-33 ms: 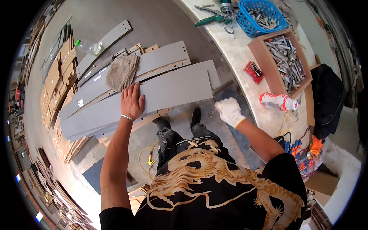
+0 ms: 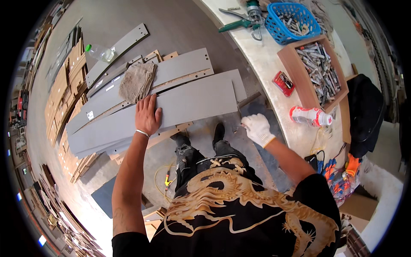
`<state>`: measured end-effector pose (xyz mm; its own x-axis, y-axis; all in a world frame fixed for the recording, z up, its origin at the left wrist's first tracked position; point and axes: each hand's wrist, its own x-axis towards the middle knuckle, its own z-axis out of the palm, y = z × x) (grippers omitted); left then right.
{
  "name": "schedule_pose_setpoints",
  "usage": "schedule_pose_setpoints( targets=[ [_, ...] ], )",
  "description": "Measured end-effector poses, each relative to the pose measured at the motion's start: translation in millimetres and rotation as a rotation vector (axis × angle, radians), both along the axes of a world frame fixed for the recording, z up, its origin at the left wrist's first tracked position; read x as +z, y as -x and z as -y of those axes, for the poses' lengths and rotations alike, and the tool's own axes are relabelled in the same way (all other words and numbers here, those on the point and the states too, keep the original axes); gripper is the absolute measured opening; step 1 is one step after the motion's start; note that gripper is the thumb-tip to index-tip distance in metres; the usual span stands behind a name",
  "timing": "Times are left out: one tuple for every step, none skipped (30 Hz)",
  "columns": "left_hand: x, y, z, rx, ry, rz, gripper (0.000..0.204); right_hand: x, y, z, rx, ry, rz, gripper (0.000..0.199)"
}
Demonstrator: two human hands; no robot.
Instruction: The person wipes the surface of several gray panels with a cloth, then uses a utility knife to scrape edges and corners. The person repeatedly wipes the panels with the cloth, occasionally repositioning them on the workbench.
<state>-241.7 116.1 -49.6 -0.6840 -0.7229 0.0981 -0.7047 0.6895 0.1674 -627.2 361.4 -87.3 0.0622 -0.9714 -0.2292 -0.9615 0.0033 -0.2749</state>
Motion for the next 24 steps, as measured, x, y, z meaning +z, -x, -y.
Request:
schedule_pose_setpoints(
  targets=[
    [0, 0, 4, 0.008, 0.017, -0.010, 0.057, 1, 5, 8, -0.081, 0.122, 0.053, 0.009],
    [2, -2, 2, 0.010, 0.016, -0.009, 0.057, 14, 2, 14, -0.169, 0.224, 0.117, 0.010],
    [3, -2, 4, 0.004, 0.024, -0.014, 0.057, 24, 1, 24, -0.266, 0.336, 0.175, 0.010],
    [3, -4, 3, 0.003, 0.025, -0.015, 0.057, 28, 0, 36, -0.270, 0.376, 0.181, 0.010],
    [4, -2, 3, -0.001, 0.021, -0.014, 0.057, 26, 1, 47, -0.285, 0.324, 0.153, 0.010],
    [4, 1, 4, -0.002, 0.018, -0.012, 0.057, 23, 3, 59, -0.296, 0.272, 0.126, 0.011],
    [4, 4, 4, -0.002, 0.014, -0.011, 0.057, 22, 3, 65, -0.306, 0.220, 0.099, 0.011],
    [4, 4, 4, -0.008, 0.019, -0.016, 0.057, 22, 0, 66, -0.241, 0.217, 0.071, 0.011],
    [4, 3, 4, -0.004, 0.018, -0.014, 0.056, 24, -3, 64, -0.176, 0.214, 0.044, 0.011],
    [5, 1, 4, -0.001, 0.017, -0.012, 0.056, 27, -5, 58, -0.110, 0.213, 0.015, 0.012],
    [4, 1, 3, 0.006, 0.013, -0.013, 0.056, 31, -6, 52, -0.042, 0.208, -0.016, 0.012],
    [6, 1, 2, 0.011, -0.009, -0.028, 0.057, 39, -7, 42, 0.061, 0.058, -0.095, 0.013],
    [7, 1, 1, 0.005, -0.008, -0.036, 0.056, 30, -6, 26, 0.140, 0.056, -0.044, 0.013],
    [8, 2, 1, -0.003, -0.007, -0.048, 0.055, 28, -7, 14, 0.094, 0.043, 0.044, 0.010],
    [10, 4, 0, -0.010, -0.005, -0.059, 0.055, 29, -9, 7, 0.048, 0.031, 0.133, 0.008],
    [12, 5, 0, -0.011, -0.011, -0.100, 0.053, 27, -12, 4, -0.068, 0.058, 0.209, 0.005],
    [11, 4, -1, -0.005, 0.009, -0.096, 0.053, 28, -17, 3, -0.180, 0.084, 0.290, 0.004],
    [9, 2, -1, 0.002, 0.029, -0.091, 0.053, 28, -20, 7, -0.292, 0.108, 0.371, 0.005],
    [7, 0, -2, 0.010, 0.050, -0.086, 0.053, 26, -22, 14, -0.365, 0.113, 0.458, 0.007],
    [7, 3, -4, 0.034, 0.048, -0.101, 0.053, 29, -26, 23, -0.444, 0.116, 0.545, 0.009],
    [7, 4, -6, 0.041, 0.077, -0.117, 0.053, 31, -30, 33, -0.522, 0.117, 0.635, 0.011],
    [6, 4, -8, 0.050, 0.083, -0.121, 0.052, 34, -32, 44, -0.522, 0.157, 0.622, 0.014],
    [6, 3, -11, 0.061, 0.089, -0.125, 0.051, 40, -34, 56, -0.563, 0.098, 0.657, 0.010],
    [5, 1, -15, 0.075, 0.094, -0.117, 0.051, 45, -37, 69, -0.526, 0.157, 0.572, 0.009]
  ],
)
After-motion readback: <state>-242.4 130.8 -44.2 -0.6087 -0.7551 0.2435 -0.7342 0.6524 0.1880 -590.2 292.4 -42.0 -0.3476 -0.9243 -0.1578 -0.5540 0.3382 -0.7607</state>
